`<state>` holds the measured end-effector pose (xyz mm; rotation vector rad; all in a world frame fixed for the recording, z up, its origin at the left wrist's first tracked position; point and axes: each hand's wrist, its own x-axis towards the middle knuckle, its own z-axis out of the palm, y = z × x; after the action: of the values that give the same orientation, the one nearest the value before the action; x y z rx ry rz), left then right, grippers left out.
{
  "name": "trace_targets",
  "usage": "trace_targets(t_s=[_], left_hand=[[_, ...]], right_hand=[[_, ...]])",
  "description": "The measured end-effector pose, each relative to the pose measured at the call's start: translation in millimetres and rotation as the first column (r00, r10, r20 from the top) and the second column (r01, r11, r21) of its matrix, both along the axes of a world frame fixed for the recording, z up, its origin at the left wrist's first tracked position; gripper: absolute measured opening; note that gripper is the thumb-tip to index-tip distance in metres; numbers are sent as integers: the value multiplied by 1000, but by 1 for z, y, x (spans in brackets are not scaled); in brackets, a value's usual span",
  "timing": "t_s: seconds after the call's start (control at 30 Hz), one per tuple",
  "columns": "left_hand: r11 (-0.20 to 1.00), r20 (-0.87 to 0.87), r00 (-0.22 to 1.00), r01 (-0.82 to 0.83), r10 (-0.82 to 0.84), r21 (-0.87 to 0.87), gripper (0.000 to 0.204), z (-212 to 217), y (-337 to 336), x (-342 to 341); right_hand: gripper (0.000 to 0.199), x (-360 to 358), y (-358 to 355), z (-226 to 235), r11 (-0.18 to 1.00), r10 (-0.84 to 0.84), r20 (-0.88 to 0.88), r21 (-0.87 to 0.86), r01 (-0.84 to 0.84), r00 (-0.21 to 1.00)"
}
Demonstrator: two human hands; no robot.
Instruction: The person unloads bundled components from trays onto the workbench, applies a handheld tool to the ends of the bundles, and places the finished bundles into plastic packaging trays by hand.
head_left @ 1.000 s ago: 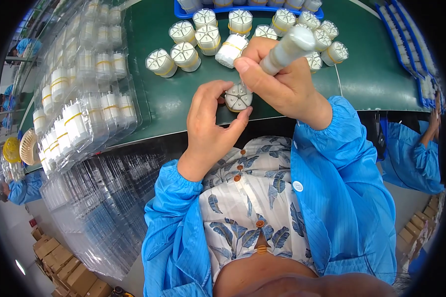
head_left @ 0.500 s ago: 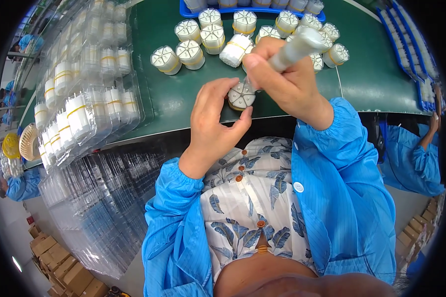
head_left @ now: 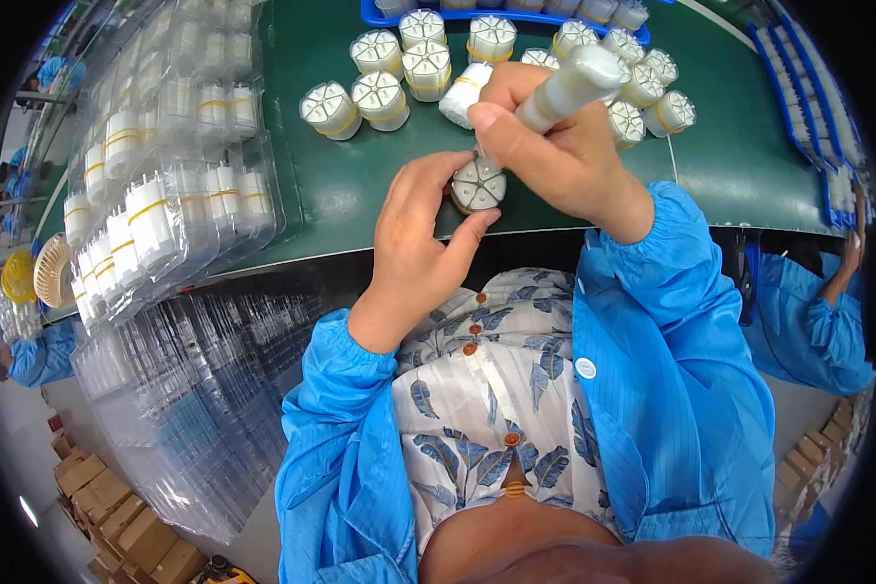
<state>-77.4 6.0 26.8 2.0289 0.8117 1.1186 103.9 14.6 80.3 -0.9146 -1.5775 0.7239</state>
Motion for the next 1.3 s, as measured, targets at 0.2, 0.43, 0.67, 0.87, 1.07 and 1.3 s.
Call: trace_targets(t_s=[0.2,0.43,0.67,0.87,1.07,1.3], left_hand=[[999,-18,1000,-16,17,45,53,9,-4,4],[700,630,769,511,-113,-499,60,6,4,-23],[525,819,571,716,-62,-459,67,19,12,-29],[562,797,603,674,-43,-480,69,38,2,-34],[943,524,850,215,-52,-255,62,102,6,-83],[808,-169,809,-497,563,317,53,204,114,-165]], right_hand=[[22,4,-4,-4,998,9,18,-62,-7,1000],[13,22,-47,17,998,-28,-327,41,44,944],[17,5,-73,-8,986,-90,133,-129,107,987],[20,-9,-65,-7,990,-61,161,-119,80,985],[9,9,-86,-11,972,-75,-57,-228,60,996],[8,7,-85,-2,982,24,-50,-185,-33,998]])
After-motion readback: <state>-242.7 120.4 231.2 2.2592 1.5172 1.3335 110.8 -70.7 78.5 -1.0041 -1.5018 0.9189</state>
